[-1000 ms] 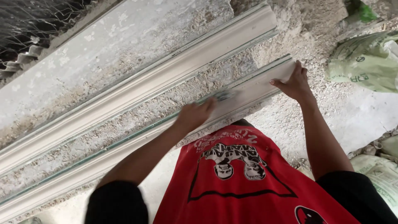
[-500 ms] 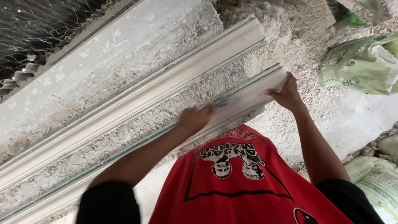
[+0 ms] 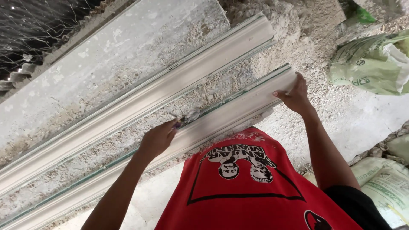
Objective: Using a hand scraper to remove excess plaster and refine the edges of decorative crown molding pieces.
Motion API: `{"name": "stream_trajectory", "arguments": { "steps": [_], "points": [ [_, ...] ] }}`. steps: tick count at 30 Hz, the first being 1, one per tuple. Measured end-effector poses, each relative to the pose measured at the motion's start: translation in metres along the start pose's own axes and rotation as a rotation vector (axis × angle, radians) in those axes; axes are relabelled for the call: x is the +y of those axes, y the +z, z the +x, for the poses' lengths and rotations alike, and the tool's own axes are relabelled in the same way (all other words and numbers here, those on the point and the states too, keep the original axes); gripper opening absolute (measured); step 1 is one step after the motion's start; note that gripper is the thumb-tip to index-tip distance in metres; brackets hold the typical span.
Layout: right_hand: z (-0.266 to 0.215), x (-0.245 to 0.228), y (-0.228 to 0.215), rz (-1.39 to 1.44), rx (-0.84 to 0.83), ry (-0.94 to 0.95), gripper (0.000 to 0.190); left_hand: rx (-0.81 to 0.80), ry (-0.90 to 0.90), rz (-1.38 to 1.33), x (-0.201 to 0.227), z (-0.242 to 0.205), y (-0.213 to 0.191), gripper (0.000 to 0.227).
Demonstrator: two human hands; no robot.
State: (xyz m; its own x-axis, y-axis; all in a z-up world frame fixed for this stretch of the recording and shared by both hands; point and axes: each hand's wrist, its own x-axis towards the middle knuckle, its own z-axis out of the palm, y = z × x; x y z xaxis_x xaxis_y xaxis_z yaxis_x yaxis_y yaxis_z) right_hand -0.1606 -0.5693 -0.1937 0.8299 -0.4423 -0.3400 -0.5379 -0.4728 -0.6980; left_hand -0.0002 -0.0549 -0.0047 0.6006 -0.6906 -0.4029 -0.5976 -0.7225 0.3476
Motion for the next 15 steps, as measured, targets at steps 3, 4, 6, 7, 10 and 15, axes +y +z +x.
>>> {"name": "stream_trajectory", "arguments": {
  "steps": [3, 4, 6, 7, 10, 15],
  "points": [
    [0.006, 0.004, -0.002, -0.018, -0.059, -0.002, 0.119, 0.106, -0.069, -0.063, 0.019, 0.006, 0.002, 0.042],
    [0.009, 0.009, -0.001, -0.023, -0.063, -0.006, 0.119, 0.109, -0.075, -0.068, 0.037, 0.022, 0.009, 0.042],
    [0.012, 0.019, 0.003, -0.012, -0.067, -0.046, 0.119, 0.000, -0.278, -0.096, 0.074, 0.052, 0.022, 0.044],
    [0.009, 0.019, 0.004, -0.016, -0.074, -0.047, 0.119, -0.001, -0.284, -0.101, 0.085, 0.061, 0.027, 0.044],
    [0.007, 0.012, 0.000, 0.023, 0.006, -0.128, 0.119, -0.052, -0.246, -0.123, 0.102, 0.087, 0.032, 0.043],
    [0.001, -0.001, -0.005, 0.094, -0.009, -0.014, 0.117, -0.100, -0.179, 0.000, 0.051, 0.034, 0.000, 0.044]
  ]
}}
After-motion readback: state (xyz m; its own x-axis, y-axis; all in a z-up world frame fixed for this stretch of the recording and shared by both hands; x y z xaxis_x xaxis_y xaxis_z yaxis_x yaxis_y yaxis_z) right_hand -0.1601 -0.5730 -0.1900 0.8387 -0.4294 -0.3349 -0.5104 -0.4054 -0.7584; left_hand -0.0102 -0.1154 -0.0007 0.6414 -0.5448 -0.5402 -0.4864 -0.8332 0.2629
